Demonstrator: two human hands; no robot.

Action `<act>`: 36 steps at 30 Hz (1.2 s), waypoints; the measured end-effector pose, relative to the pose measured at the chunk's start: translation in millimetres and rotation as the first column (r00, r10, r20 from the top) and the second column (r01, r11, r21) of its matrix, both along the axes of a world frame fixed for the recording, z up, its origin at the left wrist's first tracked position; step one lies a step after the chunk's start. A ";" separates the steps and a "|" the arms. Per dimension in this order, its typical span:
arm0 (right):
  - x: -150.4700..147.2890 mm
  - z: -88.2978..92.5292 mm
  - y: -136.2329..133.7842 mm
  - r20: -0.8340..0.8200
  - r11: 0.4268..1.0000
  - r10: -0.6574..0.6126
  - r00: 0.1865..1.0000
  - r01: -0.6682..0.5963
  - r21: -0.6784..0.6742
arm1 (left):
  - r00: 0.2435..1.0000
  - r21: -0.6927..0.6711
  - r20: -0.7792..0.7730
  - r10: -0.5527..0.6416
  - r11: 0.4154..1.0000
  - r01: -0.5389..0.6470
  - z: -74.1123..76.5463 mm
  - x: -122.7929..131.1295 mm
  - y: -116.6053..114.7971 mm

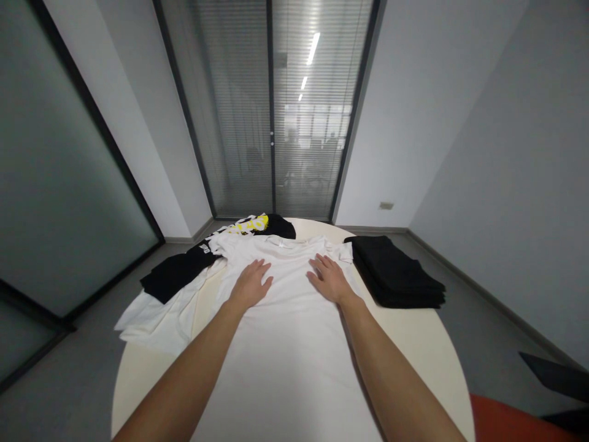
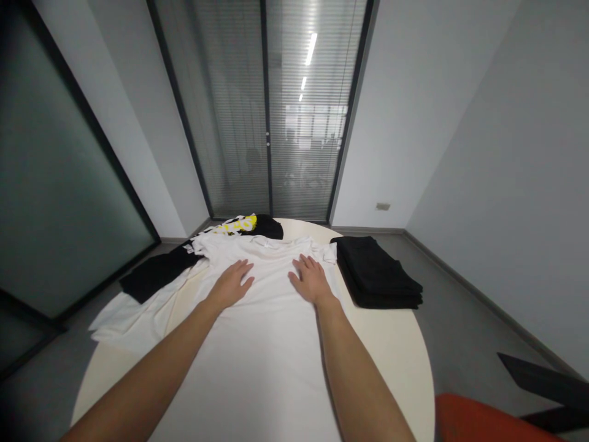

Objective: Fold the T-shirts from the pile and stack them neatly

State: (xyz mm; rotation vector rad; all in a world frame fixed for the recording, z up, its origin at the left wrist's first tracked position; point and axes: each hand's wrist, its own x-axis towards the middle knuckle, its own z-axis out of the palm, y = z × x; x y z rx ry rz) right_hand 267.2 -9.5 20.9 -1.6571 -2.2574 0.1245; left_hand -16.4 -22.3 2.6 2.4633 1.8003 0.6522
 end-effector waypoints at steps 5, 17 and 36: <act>0.7 0.8 -8.1 -0.003 1.000 -0.008 1.000 0.008 -0.009 | 0.998 -0.082 -0.060 -0.019 0.997 0.014 6.0 1.5 -10.1; 0.2 1.5 -16.9 -0.002 0.996 -0.025 1.000 0.025 -0.091 | 0.988 -0.139 -0.155 0.007 0.990 -0.029 1.9 1.4 -18.7; -0.2 2.1 -12.6 -0.003 0.989 -0.027 1.000 0.027 -0.143 | 0.971 -0.089 -0.061 0.232 0.968 -0.236 12.8 38.4 -4.6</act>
